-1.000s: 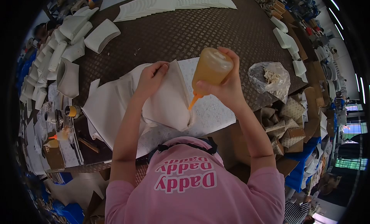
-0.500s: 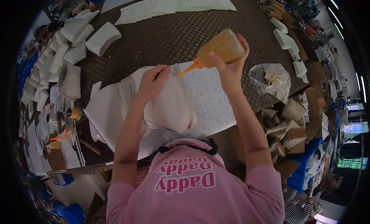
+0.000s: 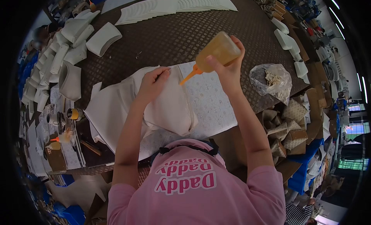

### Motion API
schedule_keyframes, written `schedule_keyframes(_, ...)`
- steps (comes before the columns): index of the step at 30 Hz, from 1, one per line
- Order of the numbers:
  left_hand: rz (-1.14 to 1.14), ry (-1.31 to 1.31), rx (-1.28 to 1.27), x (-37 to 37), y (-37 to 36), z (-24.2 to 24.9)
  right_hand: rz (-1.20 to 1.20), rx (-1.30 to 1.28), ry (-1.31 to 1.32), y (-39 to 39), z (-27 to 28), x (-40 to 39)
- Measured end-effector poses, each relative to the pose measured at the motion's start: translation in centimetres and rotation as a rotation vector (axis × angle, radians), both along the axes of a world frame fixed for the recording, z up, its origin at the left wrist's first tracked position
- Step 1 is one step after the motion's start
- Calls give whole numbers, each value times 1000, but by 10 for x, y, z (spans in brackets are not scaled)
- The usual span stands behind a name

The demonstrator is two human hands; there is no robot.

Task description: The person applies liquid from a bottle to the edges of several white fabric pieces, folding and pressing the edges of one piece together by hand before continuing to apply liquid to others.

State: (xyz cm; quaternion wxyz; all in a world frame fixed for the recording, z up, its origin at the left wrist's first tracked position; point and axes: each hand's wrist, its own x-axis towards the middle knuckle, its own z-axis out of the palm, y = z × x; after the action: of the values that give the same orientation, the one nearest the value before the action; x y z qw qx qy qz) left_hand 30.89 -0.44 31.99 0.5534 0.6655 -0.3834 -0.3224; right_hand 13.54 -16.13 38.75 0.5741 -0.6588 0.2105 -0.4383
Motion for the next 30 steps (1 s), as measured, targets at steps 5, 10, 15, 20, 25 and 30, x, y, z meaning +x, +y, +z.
schedule_keyframes(5,-9,-15,29,-2,2,3,-117,-16,-88,-11,0,26)
schedule_keyframes(10,-7,-20,16,-2,3,5,-7,-94,-81,0,13,21)
schedule_keyframes(15,11,-32,9,-2,-1,-1,186,-66,39,5,15,-3)
schedule_keyframes(20,42,-77,6,1,-5,-2,369,14,213,13,8,-31)
schedule_keyframes(25,52,-64,-13,0,-8,-3,91,43,45,5,-1,-28)
schedule_keyframes(30,37,-46,-31,-1,-8,-2,-26,63,43,6,-18,-40)
